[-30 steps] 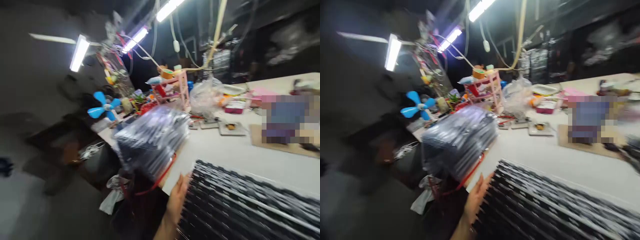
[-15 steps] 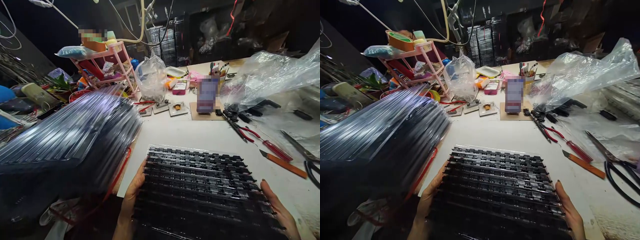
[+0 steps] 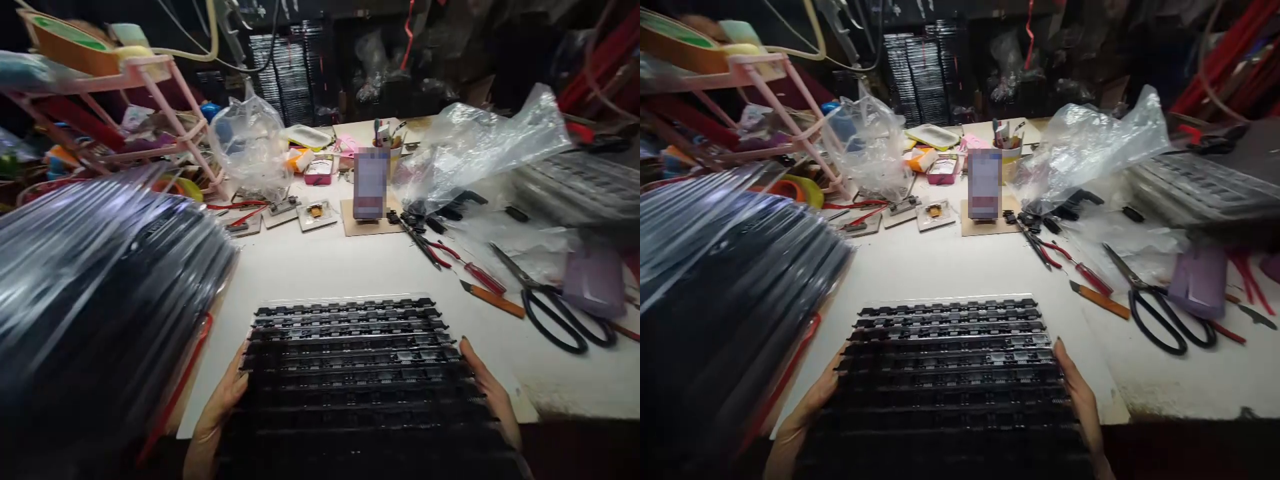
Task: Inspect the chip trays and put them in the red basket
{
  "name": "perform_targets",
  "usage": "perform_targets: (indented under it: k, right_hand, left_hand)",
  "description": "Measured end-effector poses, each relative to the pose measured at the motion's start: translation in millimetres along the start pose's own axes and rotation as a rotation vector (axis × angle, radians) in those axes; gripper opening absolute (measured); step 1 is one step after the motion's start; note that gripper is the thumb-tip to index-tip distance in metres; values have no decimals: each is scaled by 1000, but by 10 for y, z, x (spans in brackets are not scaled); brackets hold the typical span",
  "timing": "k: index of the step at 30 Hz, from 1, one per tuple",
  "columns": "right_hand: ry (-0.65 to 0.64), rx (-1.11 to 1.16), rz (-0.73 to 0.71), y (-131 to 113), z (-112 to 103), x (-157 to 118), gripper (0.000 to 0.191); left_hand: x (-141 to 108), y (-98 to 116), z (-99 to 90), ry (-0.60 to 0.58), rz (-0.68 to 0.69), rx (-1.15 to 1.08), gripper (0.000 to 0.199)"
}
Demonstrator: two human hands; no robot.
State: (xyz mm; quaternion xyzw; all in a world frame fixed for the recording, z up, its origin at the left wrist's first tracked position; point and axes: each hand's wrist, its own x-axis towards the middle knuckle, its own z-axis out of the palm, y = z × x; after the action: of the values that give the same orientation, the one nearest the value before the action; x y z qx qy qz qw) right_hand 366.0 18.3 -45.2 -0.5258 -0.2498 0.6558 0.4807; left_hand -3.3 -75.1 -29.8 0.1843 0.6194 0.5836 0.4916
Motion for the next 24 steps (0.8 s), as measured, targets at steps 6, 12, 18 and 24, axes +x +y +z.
perform_targets:
  k: [6,12,18,24]
  right_hand:
    - [35,139,64,-58,228,-71,44]
    - [-117,342,173,-230,471,-120,16]
    - [-169,365,212,-275,580,-125,16]
    - [37,176,30,-4,250,-75,35]
  left_hand:
    - [152,-75,-180,97,83,197,61]
    - [208,-134,-269,74,76,169,51]
    - [161,-51,-211,25,32,101,59]
    - [78,137,23,-92,-48,-92,64]
